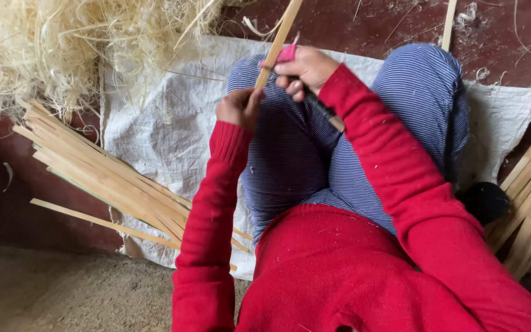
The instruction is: Shaving thin strips of wood using a small hand knife while sitting on the floor
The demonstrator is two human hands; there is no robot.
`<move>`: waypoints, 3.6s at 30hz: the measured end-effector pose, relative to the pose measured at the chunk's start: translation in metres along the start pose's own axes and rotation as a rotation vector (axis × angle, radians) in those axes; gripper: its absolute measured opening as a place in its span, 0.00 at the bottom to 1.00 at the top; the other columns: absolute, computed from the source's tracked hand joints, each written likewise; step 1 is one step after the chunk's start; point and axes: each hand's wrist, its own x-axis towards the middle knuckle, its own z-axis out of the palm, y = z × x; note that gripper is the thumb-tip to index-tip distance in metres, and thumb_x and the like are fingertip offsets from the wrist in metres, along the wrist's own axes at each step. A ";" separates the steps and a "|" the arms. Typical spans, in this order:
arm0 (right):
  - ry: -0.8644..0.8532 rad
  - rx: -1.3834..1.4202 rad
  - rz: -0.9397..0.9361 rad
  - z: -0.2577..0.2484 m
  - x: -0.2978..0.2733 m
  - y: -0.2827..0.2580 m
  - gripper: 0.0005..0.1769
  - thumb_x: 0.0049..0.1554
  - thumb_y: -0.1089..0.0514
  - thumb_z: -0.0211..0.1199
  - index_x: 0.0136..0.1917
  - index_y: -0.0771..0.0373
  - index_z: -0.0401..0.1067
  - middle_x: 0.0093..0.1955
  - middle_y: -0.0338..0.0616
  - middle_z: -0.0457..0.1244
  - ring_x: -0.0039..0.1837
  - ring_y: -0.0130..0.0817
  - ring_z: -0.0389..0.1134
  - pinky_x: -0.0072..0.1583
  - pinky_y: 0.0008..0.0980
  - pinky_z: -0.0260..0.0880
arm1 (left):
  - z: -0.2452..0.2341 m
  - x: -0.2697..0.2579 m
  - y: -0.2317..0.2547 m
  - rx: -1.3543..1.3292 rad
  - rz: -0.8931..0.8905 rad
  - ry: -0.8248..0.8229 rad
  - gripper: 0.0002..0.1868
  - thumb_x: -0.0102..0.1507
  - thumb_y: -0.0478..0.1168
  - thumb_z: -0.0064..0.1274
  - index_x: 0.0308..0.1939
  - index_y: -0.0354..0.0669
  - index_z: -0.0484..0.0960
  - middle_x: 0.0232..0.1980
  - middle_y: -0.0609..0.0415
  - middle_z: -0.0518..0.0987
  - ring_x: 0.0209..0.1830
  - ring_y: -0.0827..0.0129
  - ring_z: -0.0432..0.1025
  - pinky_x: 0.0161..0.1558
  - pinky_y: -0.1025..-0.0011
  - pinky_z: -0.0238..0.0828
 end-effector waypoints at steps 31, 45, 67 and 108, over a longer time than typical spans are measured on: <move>0.137 0.016 -0.087 -0.002 -0.008 0.006 0.08 0.62 0.63 0.59 0.54 0.53 0.69 0.33 0.51 0.66 0.25 0.27 0.59 0.24 0.31 0.62 | -0.016 -0.072 -0.008 -0.228 -0.289 -0.087 0.15 0.65 0.59 0.60 0.44 0.57 0.90 0.33 0.54 0.86 0.38 0.57 0.82 0.44 0.60 0.80; 0.113 0.056 -0.018 -0.054 -0.008 0.004 0.18 0.62 0.62 0.60 0.63 0.44 0.69 0.36 0.41 0.63 0.29 0.20 0.56 0.30 0.23 0.60 | 0.004 -0.062 -0.016 -0.164 -0.064 -0.041 0.14 0.66 0.57 0.59 0.41 0.56 0.89 0.30 0.58 0.84 0.37 0.57 0.81 0.40 0.58 0.77; 0.169 0.099 0.030 -0.077 -0.008 -0.051 0.21 0.64 0.68 0.49 0.68 0.65 0.69 0.37 0.38 0.58 0.30 0.15 0.53 0.29 0.15 0.58 | -0.102 -0.153 -0.046 -0.519 -0.257 -0.233 0.13 0.68 0.47 0.56 0.38 0.43 0.88 0.22 0.61 0.74 0.13 0.80 0.59 0.17 0.78 0.51; 0.300 0.183 -0.217 -0.141 -0.065 0.003 0.05 0.62 0.64 0.61 0.48 0.56 0.67 0.36 0.51 0.65 0.30 0.26 0.54 0.32 0.24 0.55 | 0.096 0.002 0.032 0.060 -0.247 -0.336 0.22 0.65 0.67 0.47 0.47 0.64 0.88 0.41 0.51 0.86 0.46 0.53 0.81 0.47 0.61 0.79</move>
